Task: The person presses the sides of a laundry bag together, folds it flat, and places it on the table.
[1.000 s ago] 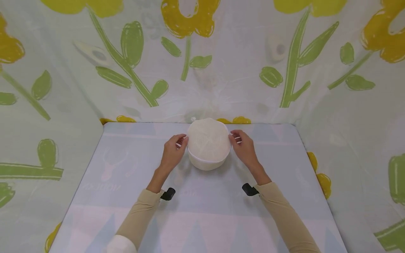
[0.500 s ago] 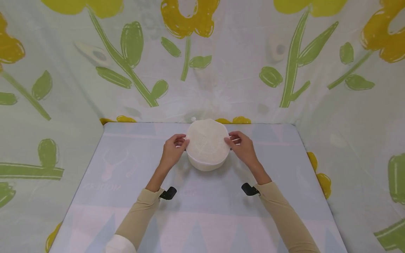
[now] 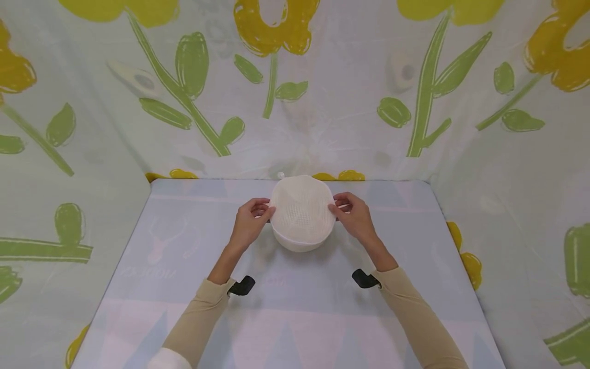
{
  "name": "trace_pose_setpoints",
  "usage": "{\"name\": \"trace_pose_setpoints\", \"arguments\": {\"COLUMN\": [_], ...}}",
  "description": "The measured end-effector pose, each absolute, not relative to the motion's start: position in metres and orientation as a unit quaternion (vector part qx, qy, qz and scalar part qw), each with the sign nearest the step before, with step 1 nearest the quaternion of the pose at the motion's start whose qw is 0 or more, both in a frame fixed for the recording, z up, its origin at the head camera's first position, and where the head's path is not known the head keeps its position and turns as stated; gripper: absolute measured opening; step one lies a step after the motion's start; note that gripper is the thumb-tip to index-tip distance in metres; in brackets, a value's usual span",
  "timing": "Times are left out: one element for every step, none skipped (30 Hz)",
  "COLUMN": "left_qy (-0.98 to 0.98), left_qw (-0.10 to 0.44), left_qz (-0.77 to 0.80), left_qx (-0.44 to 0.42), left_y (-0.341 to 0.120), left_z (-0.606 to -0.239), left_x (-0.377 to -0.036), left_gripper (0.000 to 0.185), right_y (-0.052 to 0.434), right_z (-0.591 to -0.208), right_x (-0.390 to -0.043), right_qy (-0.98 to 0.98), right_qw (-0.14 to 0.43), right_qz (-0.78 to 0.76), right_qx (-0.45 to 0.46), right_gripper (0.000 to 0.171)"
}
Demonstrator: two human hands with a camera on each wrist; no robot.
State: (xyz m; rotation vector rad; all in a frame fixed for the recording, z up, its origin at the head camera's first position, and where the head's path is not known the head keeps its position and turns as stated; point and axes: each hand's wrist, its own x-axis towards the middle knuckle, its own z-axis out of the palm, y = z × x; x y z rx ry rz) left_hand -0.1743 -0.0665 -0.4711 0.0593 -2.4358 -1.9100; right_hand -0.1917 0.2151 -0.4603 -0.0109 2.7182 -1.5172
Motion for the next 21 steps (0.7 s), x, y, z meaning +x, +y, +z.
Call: {"name": "trace_pose_setpoints", "arguments": {"left_qy": [-0.785, -0.782, -0.780, -0.780, -0.779, -0.778, -0.779, -0.779, -0.780, -0.780, -0.780, -0.780, -0.781, -0.782, -0.782, -0.782, -0.782, -0.781, -0.781, -0.779, -0.778], "left_qw": [0.021, 0.018, 0.016, 0.015, 0.013, 0.013, 0.011, 0.011, 0.010, 0.009, 0.008, 0.007, 0.005, 0.005, 0.004, 0.005, 0.007, 0.009, 0.011, 0.012, 0.014], "left_qz": [-0.619, -0.623, -0.625, -0.625, -0.627, -0.627, -0.627, -0.626, -0.624, -0.624, -0.624, -0.624, -0.624, -0.622, -0.622, -0.621, -0.622, -0.624, -0.624, -0.626, -0.628], "left_qx": [0.021, 0.022, 0.024, 0.027, 0.029, 0.032, 0.034, 0.036, 0.039, 0.041, 0.042, 0.043, 0.044, 0.044, 0.043, 0.042, 0.038, 0.034, 0.030, 0.026, 0.023], "left_y": [-0.067, -0.067, -0.067, -0.067, -0.067, -0.068, -0.068, -0.068, -0.069, -0.069, -0.069, -0.070, -0.070, -0.071, -0.071, -0.072, -0.073, -0.073, -0.074, -0.075, -0.076], "left_z": [-0.471, -0.471, -0.471, -0.470, -0.469, -0.469, -0.469, -0.469, -0.468, -0.468, -0.468, -0.468, -0.468, -0.468, -0.468, -0.468, -0.468, -0.468, -0.467, -0.467, -0.467], "left_x": [-0.173, -0.173, -0.172, -0.171, -0.170, -0.169, -0.168, -0.167, -0.166, -0.166, -0.165, -0.164, -0.163, -0.162, -0.161, -0.160, -0.159, -0.157, -0.156, -0.155, -0.154], "left_gripper": [0.031, 0.031, 0.031, 0.031, 0.031, 0.031, 0.031, 0.031, 0.031, 0.031, 0.031, 0.030, 0.031, 0.030, 0.030, 0.030, 0.030, 0.030, 0.030, 0.029, 0.029], "right_y": [0.215, 0.214, 0.214, 0.213, 0.213, 0.212, 0.211, 0.211, 0.211, 0.211, 0.211, 0.210, 0.211, 0.211, 0.211, 0.211, 0.212, 0.212, 0.212, 0.212, 0.212], "right_z": [-0.460, -0.459, -0.458, -0.457, -0.456, -0.454, -0.453, -0.452, -0.451, -0.450, -0.449, -0.449, -0.448, -0.448, -0.447, -0.447, -0.447, -0.446, -0.446, -0.446, -0.446], "right_x": [-0.191, -0.191, -0.190, -0.189, -0.188, -0.187, -0.186, -0.185, -0.184, -0.184, -0.183, -0.182, -0.181, -0.181, -0.180, -0.179, -0.178, -0.177, -0.176, -0.176, -0.175], "right_qy": [0.874, 0.874, 0.875, 0.875, 0.876, 0.876, 0.876, 0.876, 0.875, 0.874, 0.872, 0.872, 0.870, 0.869, 0.868, 0.867, 0.866, 0.865, 0.864, 0.863, 0.862], "right_qw": [0.016, 0.018, 0.019, 0.022, 0.025, 0.029, 0.031, 0.034, 0.037, 0.040, 0.042, 0.044, 0.045, 0.045, 0.046, 0.047, 0.047, 0.047, 0.047, 0.049, 0.050], "right_qz": [-0.486, -0.485, -0.484, -0.483, -0.482, -0.482, -0.481, -0.481, -0.483, -0.485, -0.487, -0.488, -0.491, -0.492, -0.494, -0.496, -0.498, -0.500, -0.502, -0.502, -0.504], "right_qx": [-0.002, 0.000, 0.001, 0.003, 0.006, 0.008, 0.010, 0.011, 0.012, 0.014, 0.013, 0.011, 0.010, 0.007, 0.006, 0.002, -0.002, -0.005, -0.006, -0.007, -0.007], "right_gripper": [0.038, 0.038, 0.038, 0.038, 0.037, 0.037, 0.037, 0.037, 0.037, 0.037, 0.036, 0.036, 0.036, 0.035, 0.035, 0.035, 0.035, 0.035, 0.035, 0.036, 0.036]}}
